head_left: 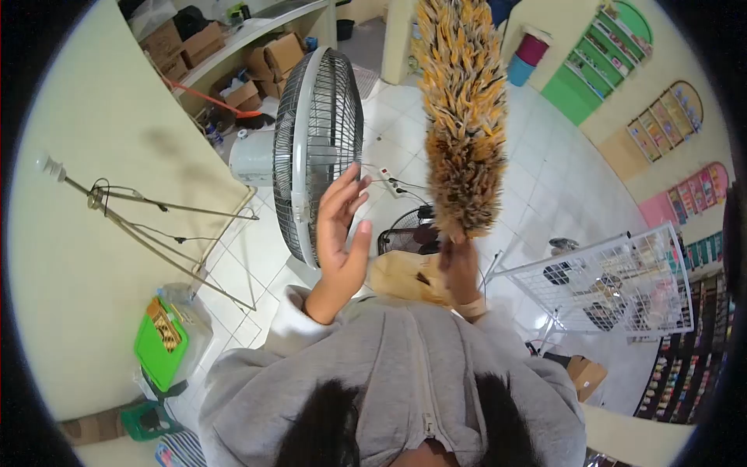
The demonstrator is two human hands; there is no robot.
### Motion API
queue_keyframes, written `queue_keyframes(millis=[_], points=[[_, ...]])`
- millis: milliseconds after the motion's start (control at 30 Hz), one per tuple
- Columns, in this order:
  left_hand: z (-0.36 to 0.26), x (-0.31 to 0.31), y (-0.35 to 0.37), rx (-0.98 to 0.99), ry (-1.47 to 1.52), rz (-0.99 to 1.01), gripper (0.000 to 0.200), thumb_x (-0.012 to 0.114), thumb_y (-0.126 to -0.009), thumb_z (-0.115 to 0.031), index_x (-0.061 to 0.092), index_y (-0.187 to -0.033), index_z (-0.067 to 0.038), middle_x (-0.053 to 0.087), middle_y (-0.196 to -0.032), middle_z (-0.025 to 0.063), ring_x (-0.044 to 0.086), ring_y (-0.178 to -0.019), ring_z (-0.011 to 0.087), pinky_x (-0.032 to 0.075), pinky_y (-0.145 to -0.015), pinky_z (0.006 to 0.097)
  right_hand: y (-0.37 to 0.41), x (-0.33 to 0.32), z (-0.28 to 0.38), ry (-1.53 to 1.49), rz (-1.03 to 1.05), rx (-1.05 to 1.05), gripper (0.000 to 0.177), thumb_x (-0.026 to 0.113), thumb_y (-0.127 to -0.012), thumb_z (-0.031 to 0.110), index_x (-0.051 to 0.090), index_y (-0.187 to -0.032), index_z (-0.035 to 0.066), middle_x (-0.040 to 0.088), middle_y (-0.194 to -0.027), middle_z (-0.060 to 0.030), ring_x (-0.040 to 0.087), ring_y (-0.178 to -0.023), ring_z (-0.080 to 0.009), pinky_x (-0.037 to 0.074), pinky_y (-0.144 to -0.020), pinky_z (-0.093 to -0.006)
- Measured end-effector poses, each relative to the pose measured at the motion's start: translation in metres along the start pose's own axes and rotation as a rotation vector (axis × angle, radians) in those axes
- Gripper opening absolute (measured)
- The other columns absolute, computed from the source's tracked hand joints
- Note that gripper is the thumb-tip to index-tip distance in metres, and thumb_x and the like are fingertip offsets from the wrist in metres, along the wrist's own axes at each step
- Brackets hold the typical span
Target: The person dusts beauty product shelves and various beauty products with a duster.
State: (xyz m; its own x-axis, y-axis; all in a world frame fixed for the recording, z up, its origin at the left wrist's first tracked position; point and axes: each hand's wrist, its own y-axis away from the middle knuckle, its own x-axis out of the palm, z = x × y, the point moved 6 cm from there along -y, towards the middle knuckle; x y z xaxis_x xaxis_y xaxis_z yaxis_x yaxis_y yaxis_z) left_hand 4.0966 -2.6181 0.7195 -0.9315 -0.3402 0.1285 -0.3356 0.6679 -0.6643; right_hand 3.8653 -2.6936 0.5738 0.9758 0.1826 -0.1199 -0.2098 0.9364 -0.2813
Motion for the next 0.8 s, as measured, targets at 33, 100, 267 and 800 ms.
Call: queue_keyframes(millis=[33,100,267,800], points=[[-0.006,-0.003,0.002,0.04,-0.04,-0.006,0.042,0.047,-0.091,-0.006,0.038,-0.131,-0.002,0.034,-0.142,0.0235,0.044,-0.126,0.0336,0.038,-0.103,0.0434,0.007,0.02,-0.004,0.275,-0.035,-0.238,0.015,0.046,-0.096,0.016,0.051,-0.095,0.002,0.055,-0.083,-0.0059,0.051,-0.072,-0.0127,0.044,-0.063,-0.026],[-0.019,-0.011,0.007,0.2,-0.239,-0.06,0.031,0.047,-0.091,-0.005,0.046,-0.122,-0.001,0.037,-0.138,0.025,0.045,-0.124,0.0357,0.044,-0.098,0.0463,0.017,0.054,-0.006,0.502,0.003,-0.437,0.018,0.043,-0.098,0.019,0.05,-0.093,0.002,0.054,-0.079,-0.0063,0.051,-0.069,-0.013,0.043,-0.062,-0.0266],[-0.037,-0.017,0.013,0.292,-0.84,-0.278,0.026,0.048,-0.086,0.003,0.052,-0.111,-0.003,0.034,-0.134,0.0227,0.039,-0.127,0.036,0.044,-0.099,0.0478,0.024,0.103,-0.042,-0.318,0.516,0.396,0.031,0.035,-0.101,0.029,0.046,-0.085,0.005,0.046,-0.064,-0.0027,0.044,-0.055,-0.0113,0.038,-0.053,-0.0261],[-0.009,-0.038,0.004,-0.1,-0.913,-0.425,0.053,0.042,-0.097,-0.019,0.025,-0.143,0.0,0.028,-0.148,0.0168,0.026,-0.138,0.0275,0.019,-0.112,0.0396,0.034,0.11,-0.043,-0.636,0.692,0.417,0.035,0.032,-0.102,0.031,0.04,-0.077,0.008,0.038,-0.057,0.001,0.033,-0.047,-0.0085,0.027,-0.043,-0.0247]])
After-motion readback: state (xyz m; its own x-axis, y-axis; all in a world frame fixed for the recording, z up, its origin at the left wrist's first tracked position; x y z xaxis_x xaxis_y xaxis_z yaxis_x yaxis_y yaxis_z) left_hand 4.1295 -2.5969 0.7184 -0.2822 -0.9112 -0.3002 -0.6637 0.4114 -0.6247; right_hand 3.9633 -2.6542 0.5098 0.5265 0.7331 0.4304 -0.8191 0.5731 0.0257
